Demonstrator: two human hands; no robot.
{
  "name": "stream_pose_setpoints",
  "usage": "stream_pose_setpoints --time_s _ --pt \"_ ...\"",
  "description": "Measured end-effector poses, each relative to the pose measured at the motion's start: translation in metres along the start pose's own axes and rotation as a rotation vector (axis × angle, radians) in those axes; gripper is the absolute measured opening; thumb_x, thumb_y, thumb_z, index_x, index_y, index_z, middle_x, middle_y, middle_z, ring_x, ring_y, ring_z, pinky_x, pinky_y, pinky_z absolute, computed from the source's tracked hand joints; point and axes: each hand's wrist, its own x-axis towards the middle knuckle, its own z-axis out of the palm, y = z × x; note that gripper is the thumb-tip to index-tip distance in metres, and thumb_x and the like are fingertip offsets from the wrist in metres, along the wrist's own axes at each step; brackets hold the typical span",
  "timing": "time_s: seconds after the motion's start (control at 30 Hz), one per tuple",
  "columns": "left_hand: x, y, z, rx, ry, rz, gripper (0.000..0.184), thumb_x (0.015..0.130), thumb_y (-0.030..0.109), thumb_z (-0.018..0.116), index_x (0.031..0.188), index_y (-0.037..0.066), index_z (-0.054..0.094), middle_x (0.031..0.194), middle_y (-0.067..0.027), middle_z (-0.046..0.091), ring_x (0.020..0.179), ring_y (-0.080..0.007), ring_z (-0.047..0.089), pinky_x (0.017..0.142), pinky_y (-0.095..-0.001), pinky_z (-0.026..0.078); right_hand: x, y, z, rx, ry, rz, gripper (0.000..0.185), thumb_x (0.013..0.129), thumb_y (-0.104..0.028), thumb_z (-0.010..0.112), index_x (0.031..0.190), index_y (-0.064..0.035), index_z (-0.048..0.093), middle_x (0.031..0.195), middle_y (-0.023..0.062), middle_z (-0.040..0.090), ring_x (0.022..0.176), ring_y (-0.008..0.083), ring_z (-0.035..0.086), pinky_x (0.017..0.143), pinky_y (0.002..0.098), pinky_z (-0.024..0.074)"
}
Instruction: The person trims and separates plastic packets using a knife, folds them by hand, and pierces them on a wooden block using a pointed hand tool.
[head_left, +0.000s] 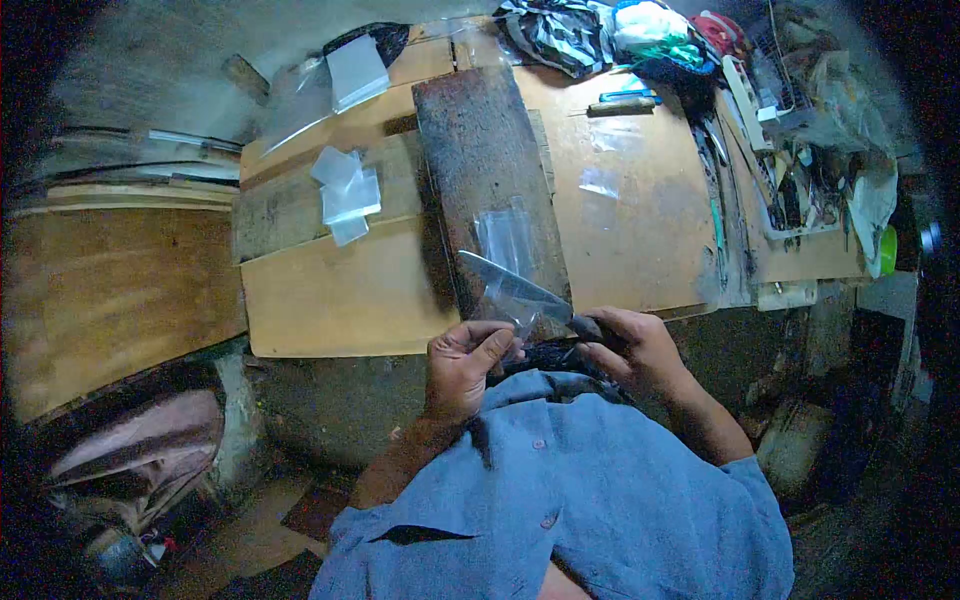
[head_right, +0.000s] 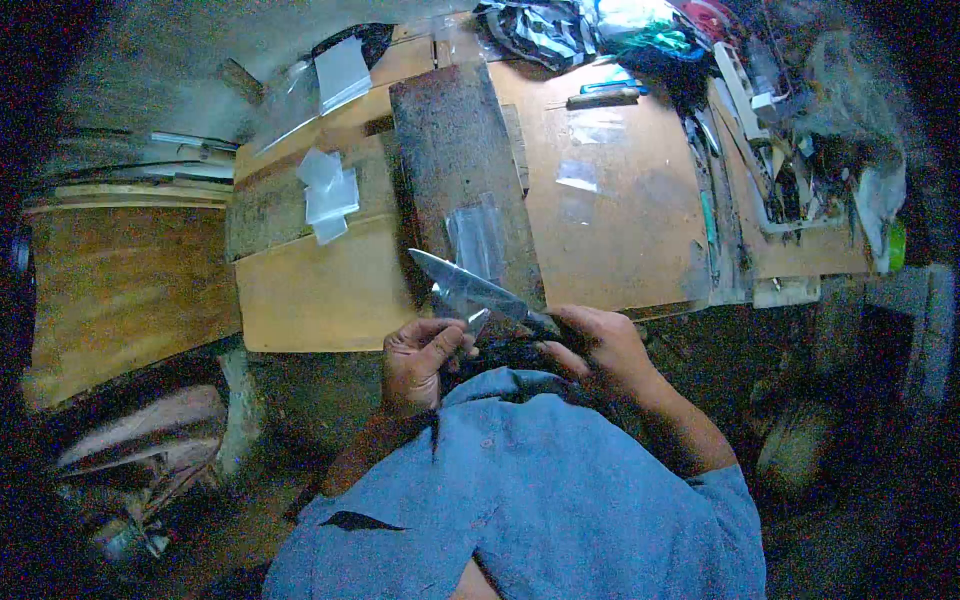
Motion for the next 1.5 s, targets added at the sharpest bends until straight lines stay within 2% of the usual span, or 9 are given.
stream_pose_setpoints --time_s 0.2,0.27,0.4,0.57,0.63,0.77,0.93,1.13,1.5 --pt "0.004 0.006 -0.021 -0.036 -0.055 -0.032 0.011 0.083 0.008 0.066 0.088 -0.001 0.064 0.077 -0.0117 0.067 0.065 -0.0179 0.065 0.059 -0.0267 0.053 0.013 0.004 -0.016 -0.264 0.024 -0.183 0.025 0.079 -0.008 0.064 0.103 -0.0017 0.060 0.086 0.0110 0.065 0.079 0.0177 0.063 0.070 0.0323 0.0493" --pt "0.009 0.007 -0.043 0.028 -0.132 -0.011 0.010 0.083 0.009 0.066 0.086 -0.001 0.065 0.075 -0.0091 0.067 0.064 -0.0137 0.063 0.059 -0.0244 0.050 0.018 0.025 -0.025 -0.064 0.286 -0.063 0.028 0.079 -0.013 0.067 0.104 -0.0059 0.060 0.081 0.0110 0.063 0.072 0.0188 0.062 0.063 0.0309 0.0484" --pt "0.019 0.019 -0.054 0.350 -0.311 -0.052 0.009 0.082 0.007 0.066 0.084 -0.002 0.067 0.073 -0.0049 0.066 0.065 -0.0095 0.060 0.061 -0.0227 0.048 0.027 0.018 -0.040 -0.153 0.321 0.245 0.028 0.079 -0.007 0.066 0.105 -0.0028 0.057 0.082 0.0045 0.062 0.078 0.0123 0.060 0.071 0.0265 0.0490" --pt "0.041 0.025 -0.031 0.687 -0.548 -0.041 0.014 0.080 0.012 0.067 0.086 0.000 0.067 0.072 -0.0045 0.066 0.065 -0.0096 0.058 0.062 -0.0260 0.047 0.057 0.012 0.013 0.302 -0.003 -0.082 0.032 0.075 -0.012 0.072 0.101 -0.0030 0.055 0.084 0.0045 0.057 0.079 0.0114 0.051 0.072 0.0272 0.0445" --pt "0.045 0.035 -0.023 0.822 -0.696 0.017 0.018 0.079 0.017 0.066 0.087 0.000 0.066 0.072 -0.0062 0.065 0.065 -0.0092 0.056 0.063 -0.0281 0.046 0.066 0.003 0.025 0.432 -0.268 -0.014 0.039 0.071 0.005 0.066 0.107 -0.0007 0.051 0.097 0.0032 0.055 0.094 0.0113 0.052 0.082 0.0269 0.0453" --pt "0.062 0.031 -0.037 0.828 -0.755 0.071 0.015 0.079 0.013 0.065 0.084 -0.001 0.066 0.072 -0.0058 0.065 0.065 -0.0099 0.056 0.064 -0.0274 0.046 0.077 0.017 0.044 0.537 -0.320 -0.097 0.040 0.067 0.010 0.063 0.104 -0.0012 0.051 0.093 0.0026 0.055 0.090 0.0109 0.053 0.081 0.0268 0.0446" --pt "0.076 0.028 -0.049 0.664 -0.439 -0.080 0.012 0.080 0.010 0.066 0.085 -0.001 0.067 0.077 -0.0035 0.066 0.070 -0.0090 0.059 0.064 -0.0246 0.047 0.078 0.027 0.053 0.520 -0.105 0.016 0.035 0.068 0.006 0.066 0.099 -0.0023 0.052 0.086 0.0014 0.056 0.084 0.0101 0.054 0.077 0.0251 0.0449" --pt "0.096 0.013 -0.044 0.303 -0.080 0.125 0.014 0.085 0.009 0.063 0.094 -0.001 0.063 0.079 -0.0026 0.065 0.070 -0.0085 0.060 0.060 -0.0216 0.047 0.099 0.034 0.074 0.475 0.233 0.081 0.031 0.071 -0.002 0.071 0.097 -0.0036 0.054 0.082 0.0023 0.059 0.076 0.0107 0.055 0.070 0.0253 0.0455" --pt "0.088 -0.024 -0.057 0.311 0.011 0.116 0.028 0.086 0.011 0.062 0.109 -0.003 0.056 0.084 -0.0031 0.061 0.072 -0.0090 0.058 0.065 -0.0236 0.050 0.126 0.066 0.086 0.198 0.431 0.146 0.029 0.072 -0.008 0.073 0.096 -0.0009 0.056 0.083 0.0044 0.061 0.073 0.0116 0.055 0.064 0.0255 0.0445"
